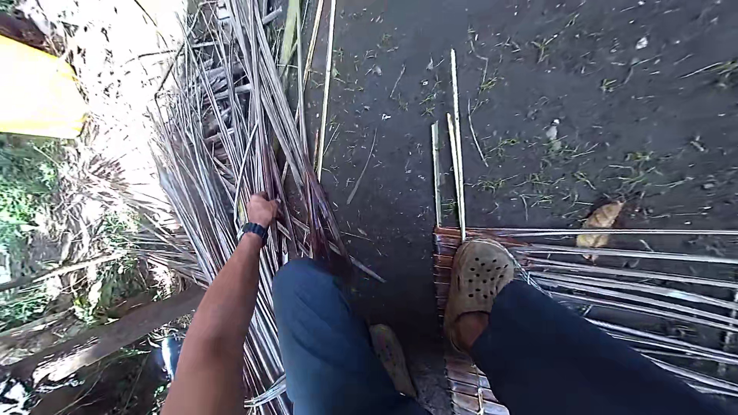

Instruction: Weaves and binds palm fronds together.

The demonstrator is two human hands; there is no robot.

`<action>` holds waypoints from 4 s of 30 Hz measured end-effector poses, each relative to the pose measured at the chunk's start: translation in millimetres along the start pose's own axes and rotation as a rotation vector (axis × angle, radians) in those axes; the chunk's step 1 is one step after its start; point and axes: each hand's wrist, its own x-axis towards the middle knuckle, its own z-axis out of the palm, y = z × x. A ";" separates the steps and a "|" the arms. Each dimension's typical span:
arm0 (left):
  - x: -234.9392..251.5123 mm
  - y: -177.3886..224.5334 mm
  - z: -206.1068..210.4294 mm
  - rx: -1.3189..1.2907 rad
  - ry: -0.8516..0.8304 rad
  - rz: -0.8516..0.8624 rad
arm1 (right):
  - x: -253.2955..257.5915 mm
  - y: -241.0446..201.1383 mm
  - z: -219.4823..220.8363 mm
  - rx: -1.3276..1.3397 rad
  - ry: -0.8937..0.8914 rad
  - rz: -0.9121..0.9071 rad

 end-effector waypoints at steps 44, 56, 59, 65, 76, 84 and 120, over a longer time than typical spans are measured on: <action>-146.2 192.0 151.2 0.152 -0.780 0.892 | 104.5 -9.9 -73.4 -0.153 0.391 -1.125; -130.4 240.0 209.8 -0.071 -0.439 0.496 | 160.1 63.7 -95.5 0.237 0.466 -0.934; -139.6 254.8 223.9 0.080 -0.325 0.426 | 178.8 91.1 -100.8 0.259 0.513 -0.839; -156.6 264.5 229.4 -0.021 -0.339 0.423 | 200.8 72.7 -96.3 0.214 0.489 -0.866; -138.1 207.6 229.6 -0.111 -0.681 0.831 | 203.8 -56.5 -41.4 -0.022 0.503 -1.205; -150.6 190.8 226.4 0.340 -0.450 1.008 | 199.1 -67.6 -22.0 -0.050 0.515 -1.241; -171.1 208.5 204.6 -0.031 -0.965 0.909 | 182.5 -68.5 -19.2 0.162 0.396 -0.919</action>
